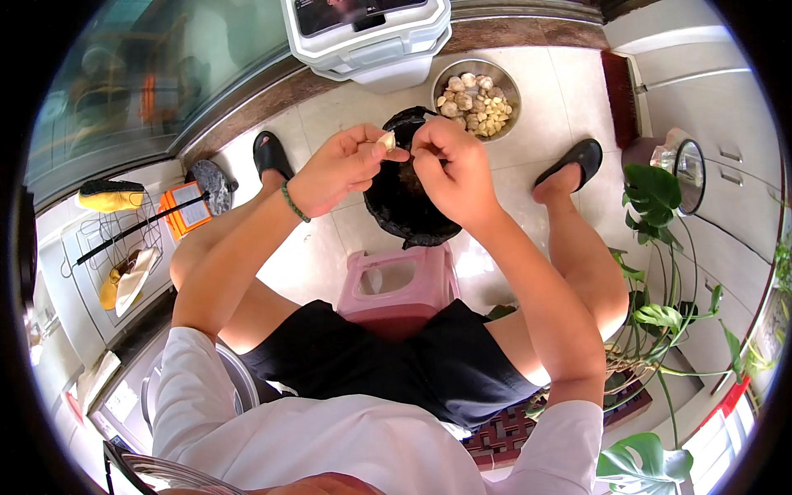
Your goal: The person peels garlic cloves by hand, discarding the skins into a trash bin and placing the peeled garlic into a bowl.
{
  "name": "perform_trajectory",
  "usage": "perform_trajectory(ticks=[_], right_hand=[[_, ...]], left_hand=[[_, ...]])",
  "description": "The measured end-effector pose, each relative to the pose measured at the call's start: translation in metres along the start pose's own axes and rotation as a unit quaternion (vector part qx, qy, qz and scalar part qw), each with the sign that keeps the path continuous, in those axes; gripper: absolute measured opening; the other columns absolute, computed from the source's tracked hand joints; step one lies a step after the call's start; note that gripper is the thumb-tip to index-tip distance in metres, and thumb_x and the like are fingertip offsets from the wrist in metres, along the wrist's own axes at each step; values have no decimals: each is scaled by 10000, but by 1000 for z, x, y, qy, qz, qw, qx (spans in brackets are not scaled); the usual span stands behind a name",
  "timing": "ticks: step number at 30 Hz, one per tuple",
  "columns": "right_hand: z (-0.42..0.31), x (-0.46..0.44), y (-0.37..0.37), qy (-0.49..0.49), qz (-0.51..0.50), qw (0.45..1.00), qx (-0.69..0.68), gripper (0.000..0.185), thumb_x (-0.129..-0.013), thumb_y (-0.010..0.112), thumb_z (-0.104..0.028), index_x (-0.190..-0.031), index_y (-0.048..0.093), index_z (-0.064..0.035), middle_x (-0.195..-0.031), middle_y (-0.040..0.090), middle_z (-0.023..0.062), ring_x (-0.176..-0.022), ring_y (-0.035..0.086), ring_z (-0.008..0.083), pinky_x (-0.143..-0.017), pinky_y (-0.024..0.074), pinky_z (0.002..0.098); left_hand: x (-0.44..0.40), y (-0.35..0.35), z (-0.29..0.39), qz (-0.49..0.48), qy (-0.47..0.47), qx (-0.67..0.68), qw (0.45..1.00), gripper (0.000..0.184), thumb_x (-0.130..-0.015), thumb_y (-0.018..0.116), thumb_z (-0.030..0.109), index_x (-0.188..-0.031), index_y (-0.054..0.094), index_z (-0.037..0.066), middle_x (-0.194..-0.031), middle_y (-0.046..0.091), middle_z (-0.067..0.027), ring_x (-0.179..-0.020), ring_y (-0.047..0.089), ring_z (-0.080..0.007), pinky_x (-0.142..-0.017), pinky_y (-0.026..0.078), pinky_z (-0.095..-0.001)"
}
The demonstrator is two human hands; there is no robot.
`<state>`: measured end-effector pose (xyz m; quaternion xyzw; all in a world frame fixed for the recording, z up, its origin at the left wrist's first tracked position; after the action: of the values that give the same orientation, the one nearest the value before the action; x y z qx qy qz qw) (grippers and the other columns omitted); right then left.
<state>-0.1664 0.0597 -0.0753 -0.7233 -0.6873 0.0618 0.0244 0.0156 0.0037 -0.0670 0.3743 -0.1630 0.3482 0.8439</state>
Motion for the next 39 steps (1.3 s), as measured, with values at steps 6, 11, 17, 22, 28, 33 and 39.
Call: perform_trajectory(ticks=[6,11,17,22,28,33,39], right_hand=[[-31,-1,10,-73,12,991,108,120,-809,649,23,-909,591,-8,-788,574,72,-634,576,148,-580,466,250],[-18,1,10,-51,3,999,9,116,-860,621,48,-967,597,9,-847,614,68,-743,644,130,-633,514,246],[-16,1,9,45,-7,993,-109,49,-927,549,48,-953,591,42,-872,634,62,-776,648,109,-666,538,235],[-18,1,9,57,-14,994,-88,42,-939,543,36,-941,582,50,-858,627,58,-758,640,100,-672,538,225],[-20,1,8,54,-10,997,-57,41,-945,538,31,-939,577,42,-841,615,43,-739,614,77,-666,529,218],[-15,2,9,20,16,997,-73,99,-885,579,70,-975,585,28,-901,616,54,-787,617,90,-671,526,235],[-25,0,10,-51,-40,997,36,199,-805,628,82,-983,632,-4,-873,578,74,-732,620,159,-646,515,254]], left_hand=[[-2,-5,-11,-45,-16,19,999,189,-995,554,305,-1041,548,122,-893,531,69,-569,302,-2,-522,253,-184],[0,-4,-4,-58,-29,25,998,200,-984,569,307,-1020,564,110,-889,533,78,-574,310,-2,-516,244,-184],[0,-2,1,-54,-11,-41,998,254,-951,623,259,-1152,621,103,-932,624,67,-612,329,6,-516,238,-183],[-1,-1,0,-54,-3,-59,997,282,-949,626,244,-1187,623,94,-982,655,43,-625,346,11,-514,242,-183],[0,0,0,-36,0,-8,999,299,-967,602,269,-1201,615,84,-971,655,35,-598,326,1,-508,248,-180],[-2,-2,0,-35,-16,45,998,256,-994,555,276,-1152,625,87,-920,640,45,-575,312,-4,-494,238,-179],[-8,-13,-10,-35,-18,-46,998,262,-963,603,321,-1091,645,96,-890,644,45,-584,342,0,-503,267,-179]])
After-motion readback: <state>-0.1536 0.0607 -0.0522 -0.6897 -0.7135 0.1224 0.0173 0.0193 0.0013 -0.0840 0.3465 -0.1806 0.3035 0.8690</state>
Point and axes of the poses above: each hand's wrist, its own x-axis away from the middle knuckle, its own y-axis out of the palm, z = x × y, the point moved 2 cm from there along -x, towards the middle knuckle
